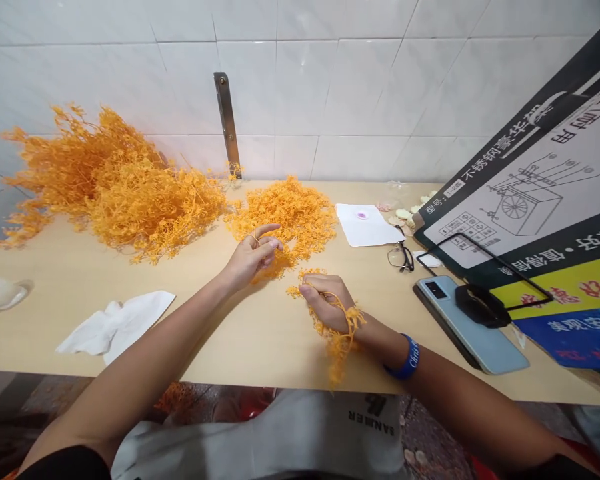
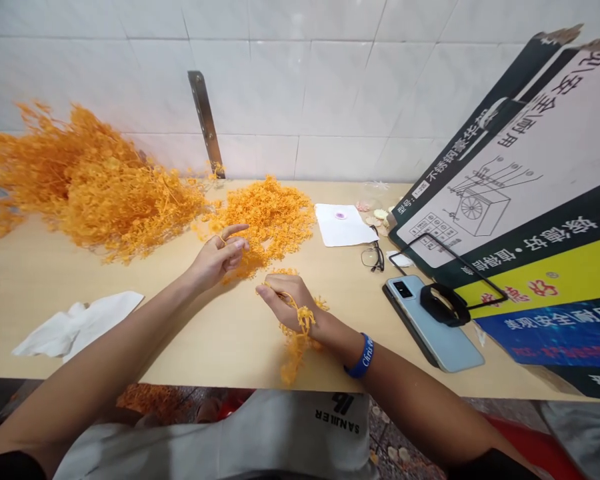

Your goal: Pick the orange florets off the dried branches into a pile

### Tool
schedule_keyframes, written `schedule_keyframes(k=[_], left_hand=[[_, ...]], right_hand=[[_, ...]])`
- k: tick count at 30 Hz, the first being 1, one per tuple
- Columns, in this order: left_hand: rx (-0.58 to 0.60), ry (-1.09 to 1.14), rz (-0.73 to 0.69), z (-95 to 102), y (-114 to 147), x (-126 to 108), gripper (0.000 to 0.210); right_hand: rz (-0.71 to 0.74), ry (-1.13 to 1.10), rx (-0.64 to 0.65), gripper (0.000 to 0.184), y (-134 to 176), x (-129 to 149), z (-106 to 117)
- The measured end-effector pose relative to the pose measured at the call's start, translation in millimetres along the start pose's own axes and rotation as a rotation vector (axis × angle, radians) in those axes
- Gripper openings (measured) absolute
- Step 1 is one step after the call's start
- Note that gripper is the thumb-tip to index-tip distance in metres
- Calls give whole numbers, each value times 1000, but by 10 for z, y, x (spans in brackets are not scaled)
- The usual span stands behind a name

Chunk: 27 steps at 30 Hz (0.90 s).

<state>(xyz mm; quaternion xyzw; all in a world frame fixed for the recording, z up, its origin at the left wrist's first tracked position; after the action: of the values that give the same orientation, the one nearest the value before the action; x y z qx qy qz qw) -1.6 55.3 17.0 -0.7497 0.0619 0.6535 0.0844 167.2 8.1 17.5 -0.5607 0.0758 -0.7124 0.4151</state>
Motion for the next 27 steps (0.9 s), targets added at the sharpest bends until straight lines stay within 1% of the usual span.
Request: schedule_keyframes(k=[5,7,9,11,14,15,17,19,21,23,25,27], left_hand=[[20,-88,-76,12,-20,7,35],[31,-162,-122,-20,1,0,36],[44,-242,-156,-71,41,7,39],[45,-296,-187,-131,93,23,43],[64,-310,-227,-225,175,38,48],[98,-316,-239,-259,199,37,50],[207,-351,-302,-325,247,8,54],[324,-382,-361,-375,286,-21,52],[434,-353,-347,-412,308,-18,47],[504,-291,-285,-443,319,9,44],[491,-269,-270,-462,324,19,43],[415,-281,-258,-461,322,19,44]], right_hand=[[-48,-35,-4,40,15,13,-5],[-42,-77,-30,36,14,18,6],[-60,-125,-89,29,15,-1,24],[-141,-194,-132,25,21,-55,24],[-331,-369,-98,23,37,-162,-41],[-390,-428,-72,22,44,-189,-70],[-484,-505,-28,22,56,-223,-119],[-530,-517,-6,27,62,-229,-141],[-523,-485,4,31,61,-213,-140],[-485,-450,3,32,57,-193,-129],[-441,-426,-12,35,52,-179,-113],[-412,-395,-63,38,48,-175,-84]])
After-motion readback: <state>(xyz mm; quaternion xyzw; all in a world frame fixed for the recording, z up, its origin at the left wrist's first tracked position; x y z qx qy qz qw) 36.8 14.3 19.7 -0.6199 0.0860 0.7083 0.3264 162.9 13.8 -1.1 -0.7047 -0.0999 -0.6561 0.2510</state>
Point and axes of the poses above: each hand's wrist, its own y-axis away from the middle knuckle, its own z-axis out of the back of the hand, x = y × z, the point moved 4 cm from there along -y, towards the middle knuckle, and after that the axes turned 11 degrees about -y, right-handed, at the moved point
